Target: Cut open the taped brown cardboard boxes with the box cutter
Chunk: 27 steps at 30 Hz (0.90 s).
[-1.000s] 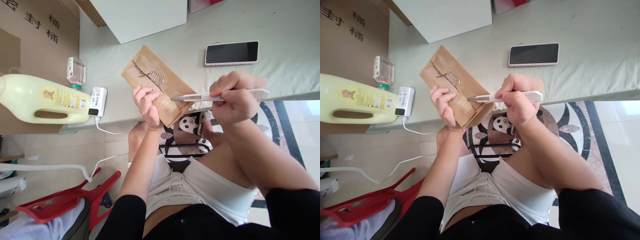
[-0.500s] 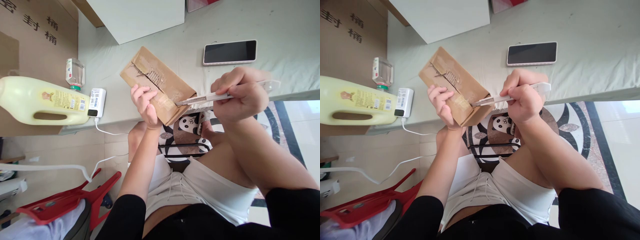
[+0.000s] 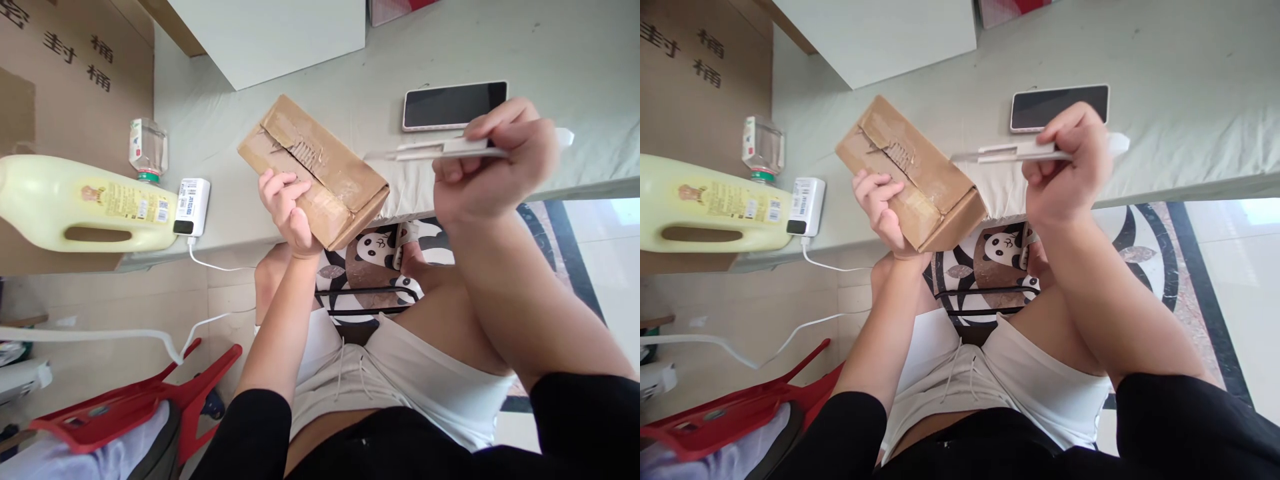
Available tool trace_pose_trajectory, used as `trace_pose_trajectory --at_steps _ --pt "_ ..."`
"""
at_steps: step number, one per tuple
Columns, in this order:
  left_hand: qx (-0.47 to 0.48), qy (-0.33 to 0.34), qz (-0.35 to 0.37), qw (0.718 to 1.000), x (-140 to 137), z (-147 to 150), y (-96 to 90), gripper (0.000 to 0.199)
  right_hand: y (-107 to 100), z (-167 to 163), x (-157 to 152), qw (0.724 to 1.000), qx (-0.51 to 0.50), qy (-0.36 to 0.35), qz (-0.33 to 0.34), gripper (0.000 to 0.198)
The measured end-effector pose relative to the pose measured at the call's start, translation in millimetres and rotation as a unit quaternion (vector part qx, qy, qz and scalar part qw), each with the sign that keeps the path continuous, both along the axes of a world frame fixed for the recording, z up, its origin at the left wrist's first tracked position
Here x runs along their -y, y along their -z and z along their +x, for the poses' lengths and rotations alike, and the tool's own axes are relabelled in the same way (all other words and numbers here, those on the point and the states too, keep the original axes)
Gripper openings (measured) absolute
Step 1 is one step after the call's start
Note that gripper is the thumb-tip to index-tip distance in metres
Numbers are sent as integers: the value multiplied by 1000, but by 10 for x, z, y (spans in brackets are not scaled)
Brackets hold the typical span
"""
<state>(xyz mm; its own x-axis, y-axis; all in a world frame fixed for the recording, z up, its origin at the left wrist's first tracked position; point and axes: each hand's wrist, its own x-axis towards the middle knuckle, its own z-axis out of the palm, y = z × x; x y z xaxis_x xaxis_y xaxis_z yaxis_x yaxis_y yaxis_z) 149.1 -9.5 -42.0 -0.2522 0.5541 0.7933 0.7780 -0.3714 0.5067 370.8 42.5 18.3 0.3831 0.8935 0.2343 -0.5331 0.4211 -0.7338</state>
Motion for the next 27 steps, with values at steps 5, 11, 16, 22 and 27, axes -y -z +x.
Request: trace_pose_trajectory --at_steps 5,11,16,22,27 --pt "9 12 -9 1000 10 -16 25 60 -99 -125 205 991 112 -38 67 15" --pt "10 24 5 1000 20 7 -13 55 -72 -107 245 982 127 -104 92 14" --pt "15 8 -17 1000 22 27 -27 59 -54 -103 236 978 136 -126 95 13" --pt "13 14 -1 1000 31 10 -19 58 -54 -90 238 978 125 -144 86 12" --pt "46 53 8 998 54 7 -34 54 -99 -79 275 979 89 -180 41 17"
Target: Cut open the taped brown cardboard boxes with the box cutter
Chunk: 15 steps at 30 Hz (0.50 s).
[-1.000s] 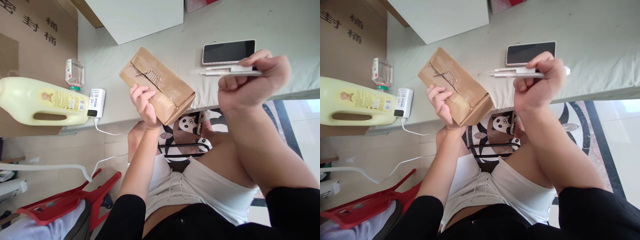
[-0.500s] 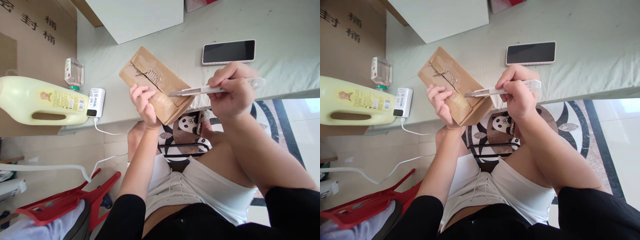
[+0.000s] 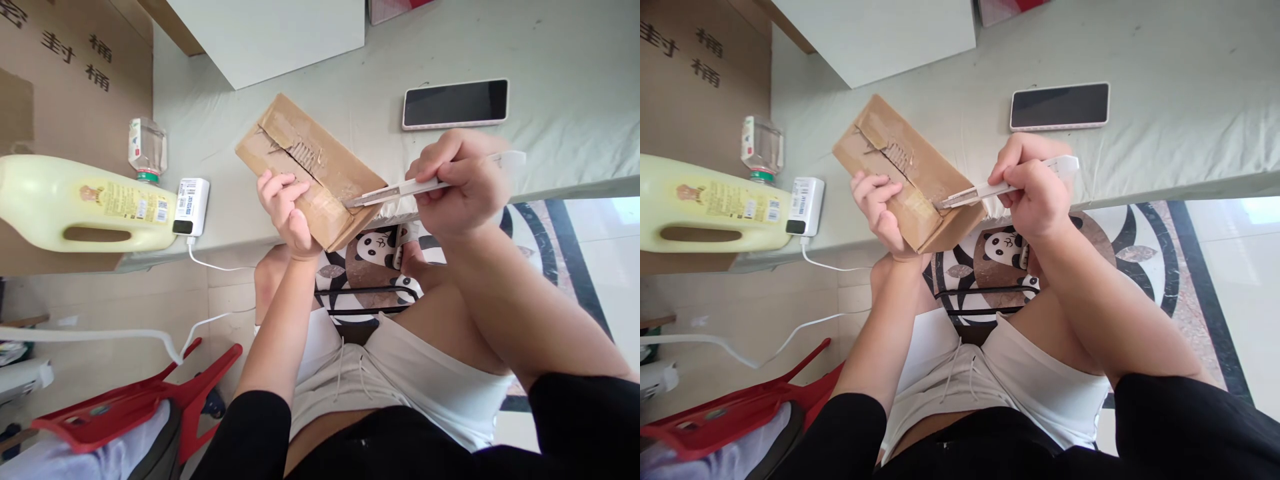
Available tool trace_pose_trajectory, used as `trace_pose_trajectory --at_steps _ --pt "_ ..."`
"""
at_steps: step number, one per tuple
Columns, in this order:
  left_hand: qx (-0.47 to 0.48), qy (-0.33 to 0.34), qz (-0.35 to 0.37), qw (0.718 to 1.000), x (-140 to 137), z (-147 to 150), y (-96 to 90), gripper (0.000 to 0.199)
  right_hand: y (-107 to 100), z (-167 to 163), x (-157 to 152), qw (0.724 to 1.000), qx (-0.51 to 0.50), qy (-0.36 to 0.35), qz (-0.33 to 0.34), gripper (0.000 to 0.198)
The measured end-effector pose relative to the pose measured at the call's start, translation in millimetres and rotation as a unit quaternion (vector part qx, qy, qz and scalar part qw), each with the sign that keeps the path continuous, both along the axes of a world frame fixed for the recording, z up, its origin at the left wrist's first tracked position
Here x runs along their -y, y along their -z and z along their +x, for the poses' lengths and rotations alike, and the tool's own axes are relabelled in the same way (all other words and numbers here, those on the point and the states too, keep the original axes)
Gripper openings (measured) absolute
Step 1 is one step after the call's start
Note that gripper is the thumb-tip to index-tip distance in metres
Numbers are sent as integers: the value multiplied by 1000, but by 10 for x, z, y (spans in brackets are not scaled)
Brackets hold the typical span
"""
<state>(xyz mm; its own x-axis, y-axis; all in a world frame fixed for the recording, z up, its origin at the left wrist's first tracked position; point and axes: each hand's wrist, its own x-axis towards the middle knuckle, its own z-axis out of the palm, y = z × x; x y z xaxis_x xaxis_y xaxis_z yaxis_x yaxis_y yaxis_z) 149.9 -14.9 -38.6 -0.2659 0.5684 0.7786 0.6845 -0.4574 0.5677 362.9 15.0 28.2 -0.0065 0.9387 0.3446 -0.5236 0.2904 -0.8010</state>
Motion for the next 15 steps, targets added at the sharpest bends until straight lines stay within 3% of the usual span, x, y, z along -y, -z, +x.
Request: trace_pose_trajectory --at_steps 7,11,15 --pt "15 33 27 999 3 37 -56 50 -100 -37 20 995 -26 -23 -92 14" --pt "47 51 -6 998 40 49 -129 48 -91 -69 -14 985 -65 -39 -154 12" --pt "118 63 -53 990 105 69 -239 59 -48 -74 -50 983 -51 -78 -161 14"
